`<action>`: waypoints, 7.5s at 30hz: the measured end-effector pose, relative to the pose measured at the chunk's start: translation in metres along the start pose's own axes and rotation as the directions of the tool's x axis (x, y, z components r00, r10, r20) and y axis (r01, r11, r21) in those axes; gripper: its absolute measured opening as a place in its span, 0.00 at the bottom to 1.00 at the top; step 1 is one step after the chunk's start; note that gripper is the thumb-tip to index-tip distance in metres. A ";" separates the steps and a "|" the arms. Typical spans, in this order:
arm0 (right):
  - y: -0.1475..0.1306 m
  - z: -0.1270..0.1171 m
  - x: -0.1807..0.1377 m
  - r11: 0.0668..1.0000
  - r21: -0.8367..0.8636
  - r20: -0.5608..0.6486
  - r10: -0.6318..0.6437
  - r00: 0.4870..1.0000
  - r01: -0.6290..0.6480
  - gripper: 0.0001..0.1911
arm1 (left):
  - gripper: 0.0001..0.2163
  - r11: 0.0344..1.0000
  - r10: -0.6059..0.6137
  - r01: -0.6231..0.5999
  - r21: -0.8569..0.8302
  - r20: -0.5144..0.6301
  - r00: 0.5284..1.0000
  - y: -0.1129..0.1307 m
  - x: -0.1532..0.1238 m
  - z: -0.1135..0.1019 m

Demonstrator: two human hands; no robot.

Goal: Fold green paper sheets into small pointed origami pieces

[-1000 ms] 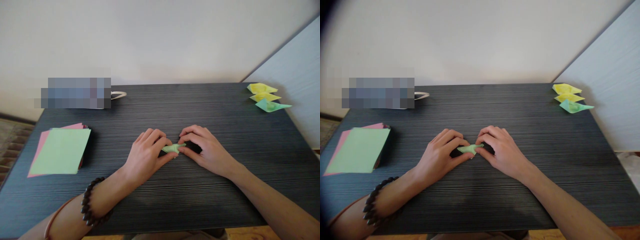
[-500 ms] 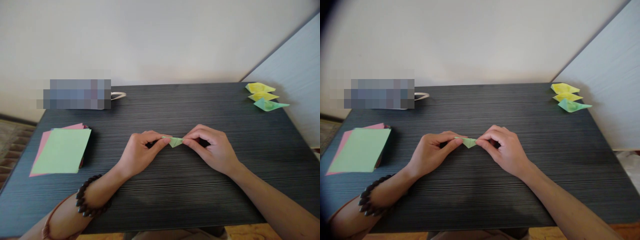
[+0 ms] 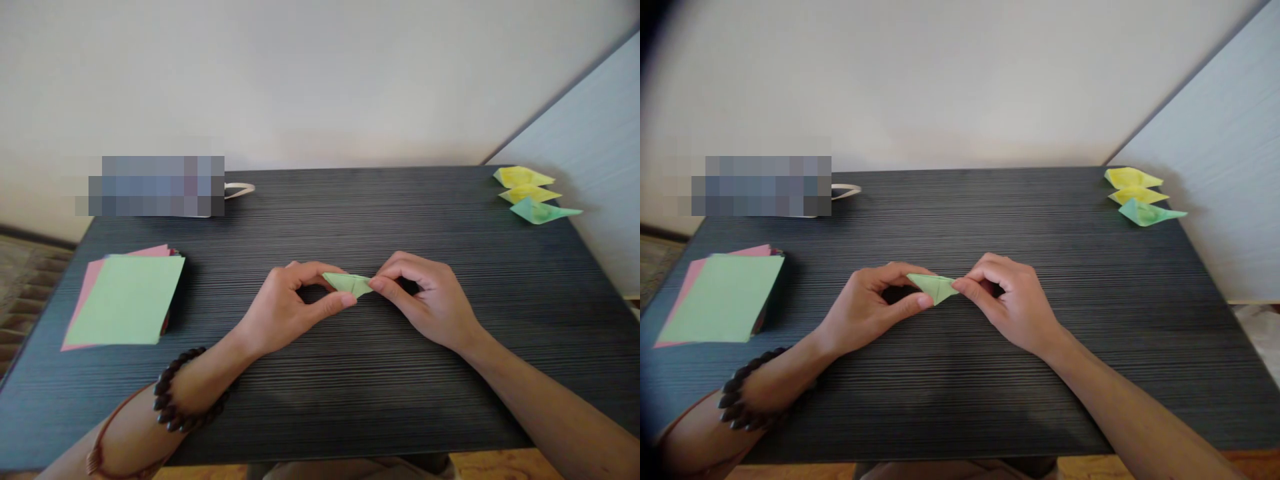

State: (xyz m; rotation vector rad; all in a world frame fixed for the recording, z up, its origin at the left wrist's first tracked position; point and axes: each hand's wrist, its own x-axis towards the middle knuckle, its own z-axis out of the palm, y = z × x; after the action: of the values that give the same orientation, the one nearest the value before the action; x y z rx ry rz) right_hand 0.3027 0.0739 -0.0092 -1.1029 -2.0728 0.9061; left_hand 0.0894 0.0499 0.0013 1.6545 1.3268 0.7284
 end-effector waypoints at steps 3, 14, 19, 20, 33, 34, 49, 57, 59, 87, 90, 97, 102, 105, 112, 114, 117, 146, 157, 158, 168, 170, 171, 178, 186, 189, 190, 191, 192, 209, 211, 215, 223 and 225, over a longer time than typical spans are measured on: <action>0.000 0.002 0.000 0.999 0.019 0.006 -0.040 0.999 0.039 0.10 | 0.06 0.999 -0.022 0.022 0.034 -0.003 1.000 0.000 0.000 0.002; -0.001 0.003 0.002 0.992 0.065 0.163 -0.117 0.980 0.108 0.09 | 0.06 0.999 -0.005 0.003 0.036 0.071 0.997 0.004 0.003 -0.001; -0.001 0.002 0.003 0.990 0.048 0.218 -0.137 0.966 0.129 0.10 | 0.07 0.996 0.054 -0.060 0.067 0.086 0.995 0.001 0.002 -0.002; -0.001 0.002 0.003 0.991 0.032 0.230 -0.135 0.964 0.131 0.11 | 0.07 0.995 0.065 -0.070 0.064 0.082 0.994 0.001 0.002 -0.002; 0.003 -0.001 0.001 0.986 0.157 0.180 -0.084 0.980 0.056 0.13 | 0.11 0.997 0.066 -0.069 0.017 0.151 0.986 -0.001 0.006 -0.006; 0.003 -0.001 0.000 0.984 0.171 0.165 -0.077 0.983 0.049 0.14 | 0.12 0.998 0.064 -0.066 0.010 0.169 0.984 -0.001 0.006 -0.007; 0.003 -0.002 0.001 0.987 0.154 0.221 -0.070 0.973 0.036 0.14 | 0.13 0.998 0.024 -0.033 0.062 0.140 0.990 0.003 0.002 -0.008; 0.001 0.003 0.001 0.991 0.052 0.221 -0.128 0.967 0.120 0.13 | 0.09 0.999 0.004 -0.009 0.040 0.135 0.991 0.002 0.001 -0.003; 0.000 0.004 0.001 0.989 0.038 0.247 -0.149 0.958 0.144 0.13 | 0.08 0.997 -0.004 -0.005 0.079 0.110 0.994 0.001 0.001 -0.003; 0.004 -0.003 0.001 0.988 0.147 0.221 -0.078 0.972 0.045 0.15 | 0.10 0.997 0.036 -0.025 -0.070 0.166 0.985 0.000 0.004 -0.008; 0.003 -0.003 0.002 0.988 0.146 0.226 -0.082 0.971 0.049 0.15 | 0.10 0.995 0.027 -0.012 -0.096 0.163 0.986 -0.001 0.004 -0.007; 0.005 0.002 0.001 0.992 0.122 0.165 -0.061 0.984 0.041 0.15 | 0.17 0.969 -0.068 0.105 -0.222 0.169 0.983 0.000 0.002 -0.005; 0.002 0.004 0.000 0.987 0.088 0.197 -0.148 0.969 0.133 0.12 | 0.16 0.975 -0.080 0.112 -0.194 0.165 0.983 -0.001 0.001 -0.002; 0.002 0.004 0.000 0.990 0.075 0.201 -0.133 0.971 0.120 0.11 | 0.15 0.972 -0.060 0.096 -0.214 0.168 0.984 -0.002 0.001 -0.002; 0.000 0.003 0.001 0.976 0.016 0.278 -0.212 0.937 0.216 0.09 | 0.06 0.969 -0.007 0.000 -0.248 -0.027 1.000 -0.007 0.005 -0.001; -0.001 0.004 0.001 0.979 0.000 0.284 -0.198 0.938 0.206 0.07 | 0.06 0.979 -0.001 0.000 -0.203 -0.006 1.000 -0.005 0.005 -0.002; -0.001 0.005 0.001 0.981 -0.016 0.264 -0.181 0.947 0.192 0.07 | 0.05 0.990 -0.003 0.006 -0.140 0.024 1.000 -0.002 0.004 -0.001; -0.003 0.006 0.000 0.989 0.049 0.221 -0.147 0.964 0.139 0.18 | 0.03 0.989 0.118 -0.135 0.056 0.241 0.963 0.001 0.004 -0.006; 0.002 0.007 -0.002 0.986 0.164 0.079 -0.024 0.997 0.011 0.17 | 0.08 0.991 0.108 -0.124 0.057 0.230 0.967 0.005 0.004 -0.006; 0.002 0.008 -0.002 0.987 0.162 0.072 -0.024 0.997 0.012 0.16 | 0.07 0.986 0.117 -0.140 0.089 0.228 0.967 0.005 0.004 -0.006; 0.000 0.008 -0.001 0.990 0.138 0.097 -0.002 0.995 -0.011 0.16 | 0.10 0.980 0.130 -0.162 0.112 0.254 0.958 0.003 0.005 -0.007; 0.001 0.009 -0.001 0.987 0.160 0.083 0.009 0.997 -0.022 0.15 | 0.10 0.982 0.135 -0.163 0.096 0.249 0.959 0.004 0.005 -0.007; 0.002 0.009 0.000 0.985 0.172 0.073 0.010 0.997 -0.023 0.15 | 0.10 0.983 0.140 -0.164 0.081 0.245 0.959 0.004 0.005 -0.007; 0.002 0.008 -0.001 0.980 0.200 0.088 -0.029 0.996 0.011 0.11 | 0.10 0.990 -0.005 0.027 -0.141 0.157 0.988 0.000 0.003 -0.002; -0.001 0.006 -0.002 0.992 0.122 0.161 -0.049 0.986 0.029 0.08 | 0.13 0.989 0.040 -0.020 -0.149 0.131 0.991 -0.004 0.001 -0.002; 0.000 0.007 -0.002 0.991 0.130 0.141 -0.030 0.990 0.011 0.09 | 0.15 0.996 0.077 -0.072 -0.048 0.094 0.993 -0.002 0.001 0.000; 0.000 0.007 -0.002 0.990 0.139 0.140 -0.032 0.990 0.013 0.09 | 0.16 0.996 0.091 -0.090 -0.016 0.084 0.992 -0.001 0.001 0.001; 0.000 0.007 -0.002 0.989 0.146 0.138 -0.037 0.990 0.017 0.09 | 0.16 0.995 0.101 -0.102 0.006 0.080 0.992 -0.001 0.001 0.001; 0.000 0.007 -0.002 0.988 0.152 0.133 -0.045 0.990 0.024 0.09 | 0.16 0.994 0.104 -0.106 0.020 0.081 0.991 0.000 0.001 0.002; -0.003 0.014 -0.004 0.922 -0.236 0.018 -0.313 0.950 0.308 0.08 | 0.15 0.934 0.268 -0.258 0.247 -0.010 0.963 -0.002 -0.004 0.011; -0.003 0.015 -0.004 0.895 -0.288 0.015 -0.351 0.936 0.340 0.09 | 0.17 0.885 0.350 -0.330 0.329 -0.002 0.937 -0.002 -0.006 0.016; -0.005 0.016 -0.005 0.868 -0.359 0.003 -0.367 0.930 0.343 0.10 | 0.11 0.874 0.327 -0.293 0.388 -0.023 0.945 -0.001 -0.007 0.021; -0.010 0.020 -0.008 0.885 -0.412 -0.074 -0.269 0.960 0.216 0.03 | 0.08 0.922 0.186 -0.129 0.366 -0.124 0.975 -0.003 -0.004 0.022; -0.009 0.022 -0.008 0.901 -0.381 -0.075 -0.254 0.964 0.208 0.05 | 0.11 0.928 0.186 -0.130 0.349 -0.133 0.973 -0.005 -0.004 0.022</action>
State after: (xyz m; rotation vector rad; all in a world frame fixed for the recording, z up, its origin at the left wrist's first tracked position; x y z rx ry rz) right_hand 0.2858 0.0574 -0.0162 -1.0344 -2.2656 0.3268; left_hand 0.1054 0.0403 -0.0125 2.0311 1.5120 0.7773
